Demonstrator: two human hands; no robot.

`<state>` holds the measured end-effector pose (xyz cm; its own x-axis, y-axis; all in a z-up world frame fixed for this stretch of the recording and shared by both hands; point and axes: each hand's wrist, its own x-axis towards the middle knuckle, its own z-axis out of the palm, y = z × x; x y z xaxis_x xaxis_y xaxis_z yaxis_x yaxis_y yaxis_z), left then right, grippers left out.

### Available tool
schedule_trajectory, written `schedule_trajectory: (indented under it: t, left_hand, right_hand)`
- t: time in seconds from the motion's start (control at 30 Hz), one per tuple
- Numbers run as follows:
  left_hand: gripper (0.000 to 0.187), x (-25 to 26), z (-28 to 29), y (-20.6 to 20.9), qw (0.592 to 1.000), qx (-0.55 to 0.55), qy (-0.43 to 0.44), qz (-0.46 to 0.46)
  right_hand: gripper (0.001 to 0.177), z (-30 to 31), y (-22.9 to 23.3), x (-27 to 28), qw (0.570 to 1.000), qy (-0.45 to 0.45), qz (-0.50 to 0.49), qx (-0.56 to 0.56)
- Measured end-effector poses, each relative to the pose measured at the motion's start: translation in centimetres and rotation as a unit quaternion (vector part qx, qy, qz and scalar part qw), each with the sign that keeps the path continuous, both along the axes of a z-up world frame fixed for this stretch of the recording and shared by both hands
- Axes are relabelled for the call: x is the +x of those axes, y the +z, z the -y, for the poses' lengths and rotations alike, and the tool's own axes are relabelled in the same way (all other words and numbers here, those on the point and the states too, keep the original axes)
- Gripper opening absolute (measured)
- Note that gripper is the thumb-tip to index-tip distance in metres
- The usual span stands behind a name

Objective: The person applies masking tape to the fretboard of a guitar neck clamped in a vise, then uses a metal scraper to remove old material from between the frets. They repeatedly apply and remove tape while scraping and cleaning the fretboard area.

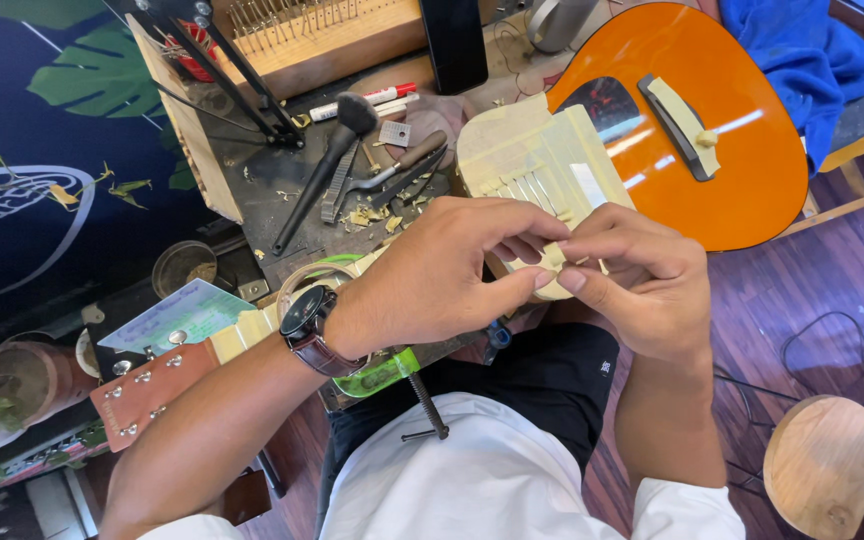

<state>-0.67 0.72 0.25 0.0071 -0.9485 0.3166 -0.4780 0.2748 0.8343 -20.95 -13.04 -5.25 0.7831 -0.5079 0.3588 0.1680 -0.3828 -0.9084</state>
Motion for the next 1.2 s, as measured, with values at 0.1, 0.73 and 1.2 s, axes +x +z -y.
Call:
schedule_trajectory:
  t: [0.1,0.73,1.2]
  left_hand:
    - [0.014,0.0,-0.1,-0.1,0.999,0.005,0.016,-0.035]
    - [0.02,2.0,-0.4,-2.3,0.977,0.058,0.089,-0.183]
    - [0.018,3.8,0.1,-3.9,0.983,0.071,0.171,-0.005]
  right_hand:
    - [0.018,-0.3,-0.1,0.2,1.0,0.003,0.005,-0.009]
    - [0.009,-3.7,-0.2,1.4,0.995,-0.069,0.016,-0.072]
    - [0.016,-3.4,-1.9,3.1,0.985,-0.042,-0.002,-0.17]
